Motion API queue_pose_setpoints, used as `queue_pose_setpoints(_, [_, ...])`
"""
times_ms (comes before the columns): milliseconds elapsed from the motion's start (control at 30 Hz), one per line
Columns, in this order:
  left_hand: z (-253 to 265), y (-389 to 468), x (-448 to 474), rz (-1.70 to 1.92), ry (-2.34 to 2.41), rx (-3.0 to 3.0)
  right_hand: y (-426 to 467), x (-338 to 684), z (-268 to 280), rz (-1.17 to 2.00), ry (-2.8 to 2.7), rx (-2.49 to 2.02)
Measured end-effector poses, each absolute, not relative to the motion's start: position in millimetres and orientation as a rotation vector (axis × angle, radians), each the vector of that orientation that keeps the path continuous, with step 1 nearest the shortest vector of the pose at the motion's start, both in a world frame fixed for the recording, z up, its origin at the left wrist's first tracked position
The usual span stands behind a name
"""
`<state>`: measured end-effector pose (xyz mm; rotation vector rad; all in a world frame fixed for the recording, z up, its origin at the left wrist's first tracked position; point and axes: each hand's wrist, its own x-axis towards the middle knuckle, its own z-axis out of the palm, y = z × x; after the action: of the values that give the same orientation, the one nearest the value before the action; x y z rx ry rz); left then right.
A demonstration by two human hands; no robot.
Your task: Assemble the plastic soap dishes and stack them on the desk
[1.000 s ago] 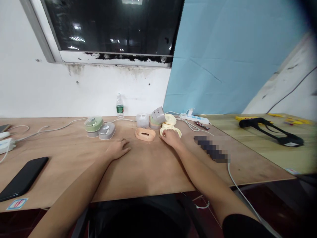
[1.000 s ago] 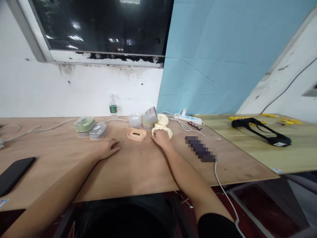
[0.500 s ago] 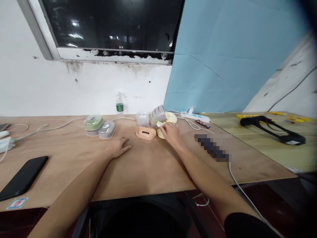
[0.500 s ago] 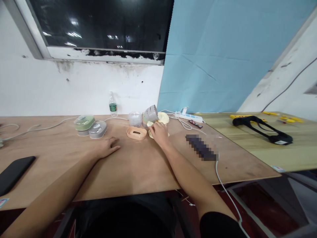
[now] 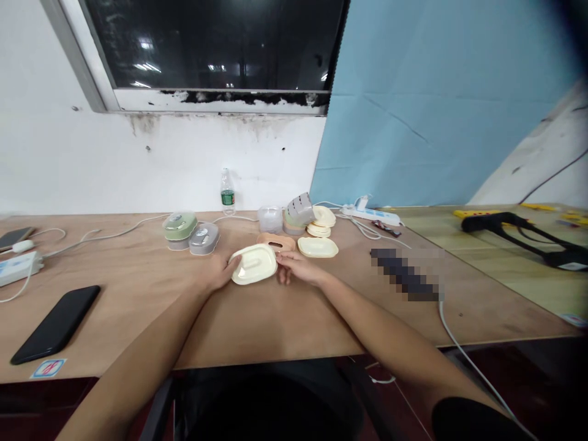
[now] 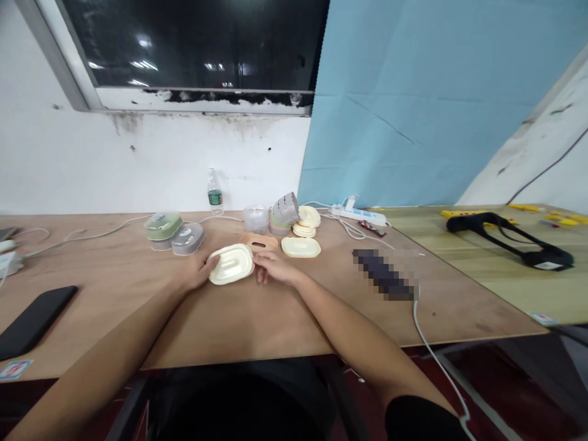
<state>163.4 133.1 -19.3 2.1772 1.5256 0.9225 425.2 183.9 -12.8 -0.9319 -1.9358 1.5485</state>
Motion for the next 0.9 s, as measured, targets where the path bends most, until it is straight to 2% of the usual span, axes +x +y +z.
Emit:
queue_pose_setpoints(100, [-20.2,134.6,165.3,0.614,1.531,2.276,194.8,440.1,-13.6,1.104,-2.199,-1.106])
queue_pose_setpoints(200, [-18.3,133.4,169.6,0.498,1.646,2.276,198.7,447.6,-12.6,0.606,-2.223,-1.185])
queue_pose_setpoints(300, [-13.9,130.4,171.5,0.432,1.607,2.307,200.4,449.7,-14.9,0.388,-2.201,-1.336])
queue_pose_setpoints(467, [-15.3,128.8,170.8,0.426,1.519,2.284,201.9,447.7,-21.7,0.334,-2.252,-1.402])
queue_pose_setpoints(633, [-29.7,135.4,170.2,0.717,1.550,2.241,197.7,441.1,-19.4,0.340,-2.067,-1.331])
queue_pose_setpoints(800, [-33.4,142.5,167.3,1.212,1.628,2.351,186.9,434.2,-17.2,0.335,-2.087,-1.076])
queue_pose_setpoints(900, [-26.1,139.6,166.8,1.301,1.612,2.469,179.0,431.5,-16.1,0.323,-2.048,-0.928])
